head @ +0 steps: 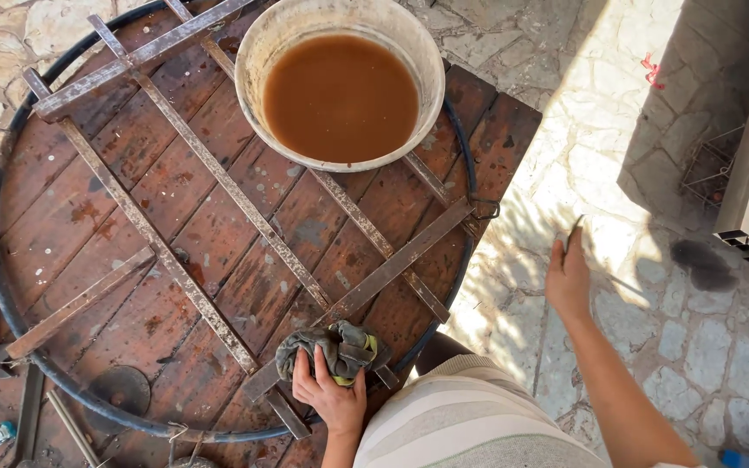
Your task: Cleaning and treating a circular metal frame with a cloth and liquid solution on a workbench
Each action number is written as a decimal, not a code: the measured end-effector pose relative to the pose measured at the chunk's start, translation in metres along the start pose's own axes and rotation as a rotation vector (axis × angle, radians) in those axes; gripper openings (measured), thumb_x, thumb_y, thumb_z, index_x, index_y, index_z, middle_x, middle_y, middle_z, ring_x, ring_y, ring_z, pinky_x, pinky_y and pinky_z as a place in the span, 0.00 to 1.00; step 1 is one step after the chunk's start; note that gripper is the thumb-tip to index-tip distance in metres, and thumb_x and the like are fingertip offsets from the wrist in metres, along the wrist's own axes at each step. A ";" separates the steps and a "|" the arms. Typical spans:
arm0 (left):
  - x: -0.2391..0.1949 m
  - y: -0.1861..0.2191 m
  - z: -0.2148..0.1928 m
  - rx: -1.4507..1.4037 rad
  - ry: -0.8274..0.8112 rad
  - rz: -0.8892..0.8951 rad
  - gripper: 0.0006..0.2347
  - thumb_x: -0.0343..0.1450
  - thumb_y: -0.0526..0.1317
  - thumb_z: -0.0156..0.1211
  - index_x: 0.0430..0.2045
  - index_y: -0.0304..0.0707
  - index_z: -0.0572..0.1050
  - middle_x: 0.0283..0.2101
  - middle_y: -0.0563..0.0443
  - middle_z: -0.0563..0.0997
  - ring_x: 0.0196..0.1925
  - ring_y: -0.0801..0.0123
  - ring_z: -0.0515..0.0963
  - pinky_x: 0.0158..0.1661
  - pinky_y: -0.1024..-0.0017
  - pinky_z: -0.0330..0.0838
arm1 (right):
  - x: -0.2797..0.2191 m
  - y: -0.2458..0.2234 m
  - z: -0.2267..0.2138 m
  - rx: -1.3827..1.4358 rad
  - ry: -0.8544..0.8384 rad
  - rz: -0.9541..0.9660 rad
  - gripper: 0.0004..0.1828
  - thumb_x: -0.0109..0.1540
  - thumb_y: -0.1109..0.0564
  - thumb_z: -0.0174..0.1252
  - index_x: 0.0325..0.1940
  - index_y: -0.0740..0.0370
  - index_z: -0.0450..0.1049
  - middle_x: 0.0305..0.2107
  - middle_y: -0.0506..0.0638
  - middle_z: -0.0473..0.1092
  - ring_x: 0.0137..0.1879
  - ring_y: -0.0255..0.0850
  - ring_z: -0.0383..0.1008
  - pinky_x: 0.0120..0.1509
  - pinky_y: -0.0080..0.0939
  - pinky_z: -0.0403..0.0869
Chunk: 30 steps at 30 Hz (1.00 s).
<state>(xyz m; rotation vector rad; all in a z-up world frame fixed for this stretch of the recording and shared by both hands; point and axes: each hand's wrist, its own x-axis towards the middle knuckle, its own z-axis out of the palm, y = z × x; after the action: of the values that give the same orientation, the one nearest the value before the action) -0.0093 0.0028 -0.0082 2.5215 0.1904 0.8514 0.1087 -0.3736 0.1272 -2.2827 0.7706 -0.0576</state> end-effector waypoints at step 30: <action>0.001 0.001 -0.002 0.045 -0.020 0.003 0.34 0.73 0.63 0.48 0.66 0.33 0.63 0.66 0.28 0.67 0.65 0.35 0.68 0.61 0.45 0.59 | 0.024 -0.012 0.154 -0.809 -0.003 -0.507 0.45 0.72 0.36 0.29 0.77 0.80 0.35 0.75 0.73 0.34 0.81 0.62 0.34 0.84 0.56 0.37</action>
<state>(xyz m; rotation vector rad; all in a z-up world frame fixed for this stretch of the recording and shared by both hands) -0.0094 0.0029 -0.0055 2.5716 0.2007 0.8310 0.1731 -0.2843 0.0157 -3.1990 0.1849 0.0341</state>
